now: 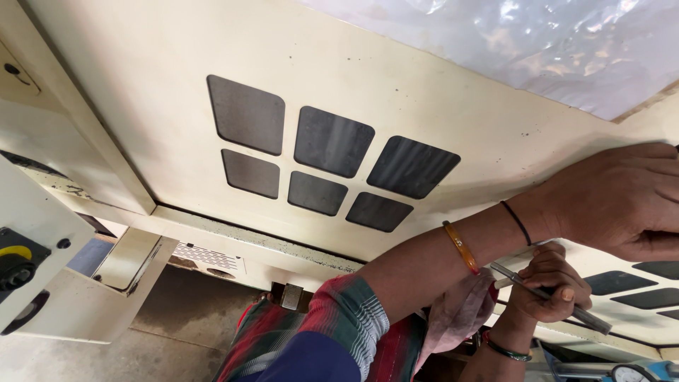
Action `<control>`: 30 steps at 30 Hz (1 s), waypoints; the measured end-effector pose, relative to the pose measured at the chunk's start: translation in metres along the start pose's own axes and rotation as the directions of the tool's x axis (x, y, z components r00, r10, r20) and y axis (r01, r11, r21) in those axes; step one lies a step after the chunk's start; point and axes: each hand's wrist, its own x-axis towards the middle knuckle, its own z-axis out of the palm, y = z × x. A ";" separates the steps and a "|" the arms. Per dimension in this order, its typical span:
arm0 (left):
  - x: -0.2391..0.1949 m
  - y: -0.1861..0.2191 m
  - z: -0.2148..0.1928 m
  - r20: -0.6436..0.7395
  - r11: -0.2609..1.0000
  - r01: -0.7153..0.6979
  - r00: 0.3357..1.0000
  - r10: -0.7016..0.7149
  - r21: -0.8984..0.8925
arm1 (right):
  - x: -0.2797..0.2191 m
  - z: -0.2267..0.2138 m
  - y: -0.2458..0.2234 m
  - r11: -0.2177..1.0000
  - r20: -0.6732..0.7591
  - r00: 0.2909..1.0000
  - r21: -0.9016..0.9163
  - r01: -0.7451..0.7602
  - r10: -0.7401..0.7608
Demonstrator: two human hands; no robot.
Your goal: The person repeatedly picks up metal rods from a green bin and inserts them into slots on a machine. They use a cloth to wipe the rods and the machine surface between insertions.
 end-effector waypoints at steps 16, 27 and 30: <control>0.010 0.010 -0.007 -0.039 0.999 -0.022 0.999 0.024 0.040 | 0.000 -0.009 0.010 0.998 0.016 0.999 0.065 0.027 -0.028; 0.005 0.005 -0.002 -0.017 0.999 -0.014 1.000 0.015 0.036 | -0.001 -0.012 0.010 0.998 0.019 1.000 0.067 -0.011 0.009; 0.005 0.005 -0.002 -0.022 0.999 -0.009 1.000 0.009 0.031 | -0.002 -0.010 0.009 0.999 0.009 1.000 0.051 -0.012 0.012</control>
